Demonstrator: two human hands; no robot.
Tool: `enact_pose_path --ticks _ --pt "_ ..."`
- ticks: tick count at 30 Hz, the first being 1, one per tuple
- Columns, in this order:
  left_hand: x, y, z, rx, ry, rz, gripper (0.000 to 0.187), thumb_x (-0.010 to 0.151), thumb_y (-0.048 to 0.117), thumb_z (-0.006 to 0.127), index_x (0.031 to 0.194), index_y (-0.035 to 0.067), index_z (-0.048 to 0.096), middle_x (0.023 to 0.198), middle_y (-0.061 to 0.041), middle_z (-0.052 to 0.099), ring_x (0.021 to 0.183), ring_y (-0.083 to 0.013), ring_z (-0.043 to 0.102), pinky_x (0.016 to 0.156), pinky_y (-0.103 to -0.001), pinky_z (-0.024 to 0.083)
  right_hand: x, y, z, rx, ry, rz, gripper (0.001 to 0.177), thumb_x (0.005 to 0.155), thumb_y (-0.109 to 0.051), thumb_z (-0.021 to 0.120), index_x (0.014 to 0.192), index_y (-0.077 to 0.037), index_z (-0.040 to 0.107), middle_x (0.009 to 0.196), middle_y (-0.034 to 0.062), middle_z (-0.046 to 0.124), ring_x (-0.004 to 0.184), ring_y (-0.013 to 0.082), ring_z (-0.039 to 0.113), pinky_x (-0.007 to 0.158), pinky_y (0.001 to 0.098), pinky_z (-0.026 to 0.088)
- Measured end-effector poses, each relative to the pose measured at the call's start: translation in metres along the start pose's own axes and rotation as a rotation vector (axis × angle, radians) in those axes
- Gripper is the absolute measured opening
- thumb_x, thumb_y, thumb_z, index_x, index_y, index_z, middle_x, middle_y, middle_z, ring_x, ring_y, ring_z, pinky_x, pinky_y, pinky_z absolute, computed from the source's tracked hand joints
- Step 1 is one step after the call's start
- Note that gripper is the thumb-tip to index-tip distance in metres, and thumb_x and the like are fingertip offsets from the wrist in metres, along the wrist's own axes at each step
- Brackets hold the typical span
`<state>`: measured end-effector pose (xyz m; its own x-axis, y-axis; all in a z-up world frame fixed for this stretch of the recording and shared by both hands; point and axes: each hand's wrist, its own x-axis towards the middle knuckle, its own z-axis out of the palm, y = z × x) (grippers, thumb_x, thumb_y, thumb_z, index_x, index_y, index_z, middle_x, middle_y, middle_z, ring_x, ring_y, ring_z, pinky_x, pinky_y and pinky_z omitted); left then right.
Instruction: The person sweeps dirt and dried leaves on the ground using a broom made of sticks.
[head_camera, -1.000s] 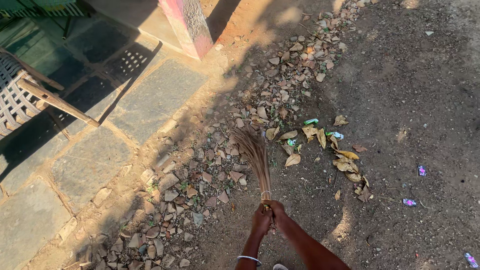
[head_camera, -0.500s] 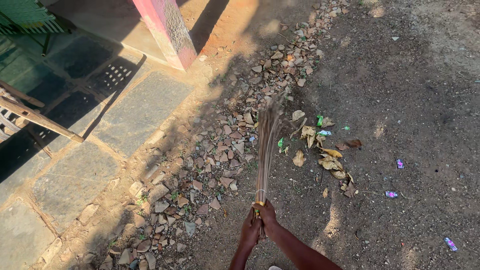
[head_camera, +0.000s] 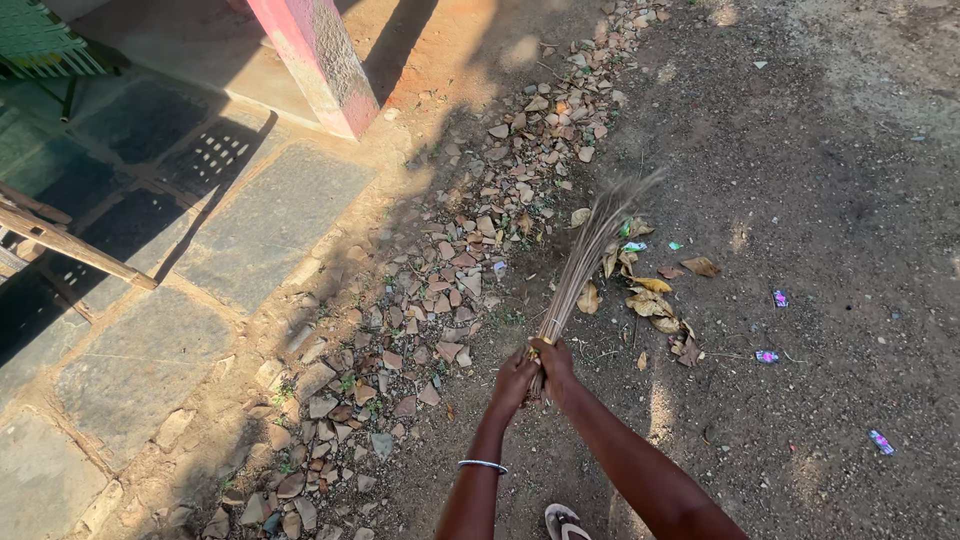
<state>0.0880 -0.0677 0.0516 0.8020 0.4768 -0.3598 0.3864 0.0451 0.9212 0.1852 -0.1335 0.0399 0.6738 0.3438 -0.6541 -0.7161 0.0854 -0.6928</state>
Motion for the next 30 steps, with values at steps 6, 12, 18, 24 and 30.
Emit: enact_pose_path --ticks 6,12,18,24,30 --pt "-0.004 0.040 -0.012 -0.099 0.110 -0.033 0.046 0.094 0.026 0.054 0.136 0.008 0.054 0.082 -0.007 0.065 0.059 -0.0157 0.063 0.052 -0.036 0.057 0.004 -0.027 0.034 -0.041 -0.229 -0.009 0.037 0.086 -0.004 0.072 0.117 -0.005 0.052 0.095 0.0141 0.066 0.074 0.0236 0.070 0.062 0.0374 0.064" --pt "0.072 -0.008 0.032 0.110 0.446 -0.121 0.046 0.089 0.031 0.059 0.124 0.003 0.066 0.092 -0.019 0.075 0.074 -0.0306 0.073 0.067 -0.045 0.057 0.101 -0.021 0.020 -0.193 -0.498 0.237 0.026 0.084 -0.022 0.071 0.100 -0.003 0.063 0.080 0.0139 0.067 0.062 0.0267 0.065 0.051 0.0414 0.058" --pt "0.156 -0.045 0.086 0.305 0.311 -0.122 0.049 0.084 0.036 0.061 0.119 0.002 0.071 0.101 -0.024 0.076 0.092 -0.0397 0.075 0.085 -0.050 0.057 0.166 -0.028 -0.050 -0.075 -0.457 0.400 0.031 0.081 -0.034 0.070 0.090 -0.004 0.066 0.071 0.0131 0.067 0.052 0.0271 0.062 0.041 0.0411 0.051" --pt "0.129 -0.004 0.083 0.188 0.138 0.033 0.057 0.085 0.030 0.058 0.140 0.011 0.059 0.092 -0.014 0.071 0.075 -0.0263 0.068 0.071 -0.044 0.054 0.147 -0.032 -0.052 0.175 0.001 -0.018 0.041 0.080 -0.007 0.072 0.119 -0.003 0.061 0.093 0.0120 0.069 0.070 0.0220 0.069 0.063 0.0365 0.063" --pt "0.113 0.010 0.086 0.059 0.214 -0.095 0.058 0.093 0.029 0.051 0.149 0.015 0.050 0.075 -0.004 0.060 0.058 -0.0169 0.057 0.053 -0.040 0.050 0.146 -0.042 -0.037 0.017 -0.211 -0.052 0.045 0.079 -0.003 0.074 0.123 -0.001 0.062 0.094 0.0096 0.064 0.079 0.0205 0.065 0.070 0.0362 0.061"
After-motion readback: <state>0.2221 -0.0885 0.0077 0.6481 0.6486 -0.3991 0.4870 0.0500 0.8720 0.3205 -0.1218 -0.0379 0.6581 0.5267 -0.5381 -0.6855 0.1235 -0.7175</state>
